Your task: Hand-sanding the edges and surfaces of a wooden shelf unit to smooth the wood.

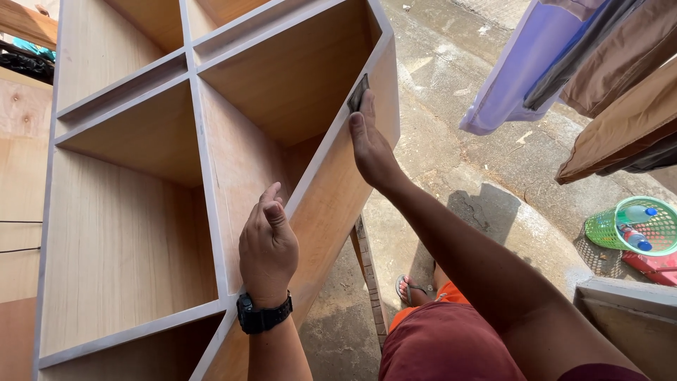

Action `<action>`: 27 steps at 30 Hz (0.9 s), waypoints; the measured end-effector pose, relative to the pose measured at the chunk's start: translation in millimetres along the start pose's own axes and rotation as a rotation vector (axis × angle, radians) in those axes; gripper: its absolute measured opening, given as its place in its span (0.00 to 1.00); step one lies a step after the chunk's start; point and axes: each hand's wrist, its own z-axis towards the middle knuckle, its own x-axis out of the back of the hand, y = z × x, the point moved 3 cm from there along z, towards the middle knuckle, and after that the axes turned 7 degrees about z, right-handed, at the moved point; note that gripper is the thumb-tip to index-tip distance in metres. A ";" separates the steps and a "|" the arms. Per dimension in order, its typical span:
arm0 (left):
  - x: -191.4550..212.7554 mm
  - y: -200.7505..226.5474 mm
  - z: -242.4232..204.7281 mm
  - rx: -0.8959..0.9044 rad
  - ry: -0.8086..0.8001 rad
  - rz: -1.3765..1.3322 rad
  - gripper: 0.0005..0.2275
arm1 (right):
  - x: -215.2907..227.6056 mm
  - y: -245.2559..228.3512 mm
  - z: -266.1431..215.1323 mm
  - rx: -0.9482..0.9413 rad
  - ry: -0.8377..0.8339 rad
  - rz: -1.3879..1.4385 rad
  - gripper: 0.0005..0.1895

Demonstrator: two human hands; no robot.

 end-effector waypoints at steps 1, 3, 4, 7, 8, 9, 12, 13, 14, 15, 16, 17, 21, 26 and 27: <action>-0.5 -0.4 1.6 0.004 -0.006 0.003 0.44 | 10.2 -11.3 15.0 -0.007 -0.002 0.002 0.45; -1.4 -2.9 4.2 0.073 -0.046 -0.047 0.49 | 34.4 -31.2 44.6 -0.152 0.125 0.102 0.57; -3.4 -3.9 4.3 0.070 -0.041 -0.051 0.49 | 26.7 -22.5 30.0 -0.145 0.126 0.099 0.57; -5.7 -6.7 5.4 0.058 -0.038 -0.027 0.48 | -1.2 -8.7 -12.9 -0.026 0.017 -0.120 0.50; -5.5 -6.8 4.9 0.050 -0.044 -0.017 0.48 | -11.4 -9.2 -29.1 -0.006 -0.051 -0.098 0.50; -5.7 -6.8 4.1 0.043 -0.050 -0.008 0.47 | -21.4 -9.6 -45.7 0.014 -0.119 -0.077 0.49; -8.9 -10.9 5.4 0.008 -0.016 0.025 0.46 | 17.1 -12.7 27.1 -0.064 0.022 -0.029 0.53; -5.9 -6.4 3.9 0.013 -0.020 0.029 0.46 | 23.3 -12.5 37.5 -0.071 0.019 -0.026 0.53; -3.6 -2.6 4.4 0.065 -0.041 0.004 0.48 | 32.0 -14.3 49.5 -0.059 0.060 -0.005 0.54; -0.9 1.5 5.0 0.117 -0.061 -0.021 0.49 | 40.8 -16.3 61.6 -0.047 0.100 0.016 0.54; -1.6 1.0 3.9 0.116 -0.064 -0.021 0.49 | 33.1 -16.2 41.0 -0.049 0.102 0.016 0.54; -2.0 0.3 3.3 0.120 -0.064 -0.007 0.49 | 23.3 -16.4 21.1 -0.046 0.041 -0.018 0.52; -0.9 1.0 3.5 0.102 -0.072 0.003 0.49 | 5.0 -12.7 -1.7 -0.060 -0.046 -0.010 0.50; 0.2 3.6 3.0 0.144 -0.082 -0.027 0.49 | 44.5 -15.8 64.5 -0.091 0.124 0.099 0.54; -0.2 3.6 3.7 0.152 -0.086 -0.030 0.48 | 45.0 -19.2 64.6 -0.110 0.133 0.118 0.55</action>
